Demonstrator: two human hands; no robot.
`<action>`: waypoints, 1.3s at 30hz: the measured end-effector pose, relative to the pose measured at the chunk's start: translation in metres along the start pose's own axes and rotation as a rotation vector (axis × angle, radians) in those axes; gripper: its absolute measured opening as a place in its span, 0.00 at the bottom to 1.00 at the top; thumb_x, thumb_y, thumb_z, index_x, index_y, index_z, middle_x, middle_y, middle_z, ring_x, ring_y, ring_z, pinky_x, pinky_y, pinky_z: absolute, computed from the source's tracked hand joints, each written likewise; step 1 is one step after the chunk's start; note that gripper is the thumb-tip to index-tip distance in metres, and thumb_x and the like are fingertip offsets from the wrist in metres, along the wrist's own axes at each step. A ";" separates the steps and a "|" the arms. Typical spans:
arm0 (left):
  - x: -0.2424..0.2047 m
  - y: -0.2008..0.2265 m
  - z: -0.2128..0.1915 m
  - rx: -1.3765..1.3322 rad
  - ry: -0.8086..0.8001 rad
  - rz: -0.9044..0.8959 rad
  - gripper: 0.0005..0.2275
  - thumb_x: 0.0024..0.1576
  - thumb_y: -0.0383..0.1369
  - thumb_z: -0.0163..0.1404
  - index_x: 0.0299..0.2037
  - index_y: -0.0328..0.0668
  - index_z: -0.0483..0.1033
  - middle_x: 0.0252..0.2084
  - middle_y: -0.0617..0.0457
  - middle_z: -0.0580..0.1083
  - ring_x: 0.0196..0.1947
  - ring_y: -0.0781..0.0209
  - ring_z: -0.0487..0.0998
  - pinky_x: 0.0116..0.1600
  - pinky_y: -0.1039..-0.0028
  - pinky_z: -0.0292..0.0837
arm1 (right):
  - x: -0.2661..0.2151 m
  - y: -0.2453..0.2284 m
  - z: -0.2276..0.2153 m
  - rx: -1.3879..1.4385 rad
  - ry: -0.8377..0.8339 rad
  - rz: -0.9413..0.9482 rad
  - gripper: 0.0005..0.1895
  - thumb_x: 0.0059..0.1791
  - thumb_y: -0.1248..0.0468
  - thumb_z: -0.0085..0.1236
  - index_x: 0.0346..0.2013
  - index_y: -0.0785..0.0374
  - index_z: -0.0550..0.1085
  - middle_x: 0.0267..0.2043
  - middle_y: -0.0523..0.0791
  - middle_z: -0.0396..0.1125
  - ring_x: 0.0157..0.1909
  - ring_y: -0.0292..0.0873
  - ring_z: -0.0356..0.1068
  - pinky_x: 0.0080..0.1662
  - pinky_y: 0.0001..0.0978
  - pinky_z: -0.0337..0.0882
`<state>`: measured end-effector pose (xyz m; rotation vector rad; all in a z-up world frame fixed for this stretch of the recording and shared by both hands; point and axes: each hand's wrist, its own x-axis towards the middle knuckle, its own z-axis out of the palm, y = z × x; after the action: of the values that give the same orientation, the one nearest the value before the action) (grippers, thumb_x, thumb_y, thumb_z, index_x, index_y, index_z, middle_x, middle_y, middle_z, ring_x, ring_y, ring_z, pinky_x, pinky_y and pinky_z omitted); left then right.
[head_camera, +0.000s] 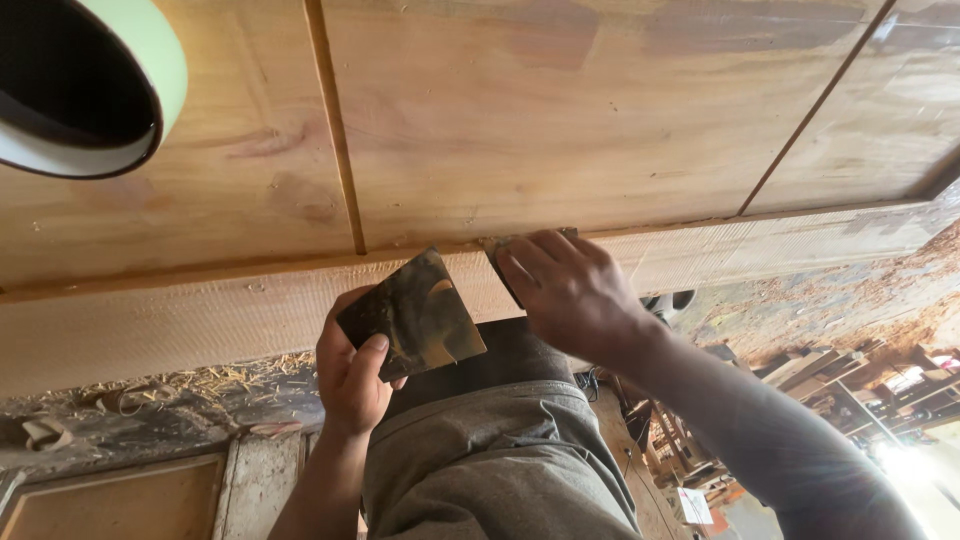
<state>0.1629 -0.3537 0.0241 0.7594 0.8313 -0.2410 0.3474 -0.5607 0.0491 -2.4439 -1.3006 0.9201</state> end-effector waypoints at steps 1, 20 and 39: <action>0.000 -0.001 0.001 0.007 -0.002 -0.002 0.18 0.60 0.24 0.42 0.61 0.25 0.63 0.38 0.45 0.73 0.23 0.68 0.71 0.23 0.78 0.68 | 0.003 0.008 -0.002 0.035 -0.092 -0.005 0.19 0.47 0.75 0.49 0.51 0.64 0.77 0.49 0.48 0.75 0.47 0.44 0.75 0.46 0.35 0.80; 0.005 -0.016 0.022 0.029 0.011 -0.037 0.18 0.58 0.23 0.42 0.59 0.28 0.63 0.38 0.46 0.73 0.24 0.68 0.71 0.22 0.78 0.67 | -0.032 0.027 0.012 -0.022 0.114 -0.004 0.11 0.51 0.75 0.53 0.47 0.72 0.78 0.40 0.48 0.74 0.43 0.41 0.75 0.44 0.31 0.80; 0.014 -0.020 0.052 0.130 0.098 -0.023 0.18 0.57 0.23 0.42 0.59 0.30 0.63 0.39 0.47 0.73 0.24 0.68 0.71 0.21 0.79 0.67 | -0.052 0.058 0.018 -0.122 0.300 0.020 0.09 0.57 0.73 0.55 0.52 0.66 0.78 0.45 0.47 0.75 0.46 0.39 0.75 0.43 0.27 0.80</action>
<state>0.1930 -0.4032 0.0257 0.8893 0.9241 -0.2816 0.3536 -0.6382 0.0299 -2.5663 -1.2582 0.4648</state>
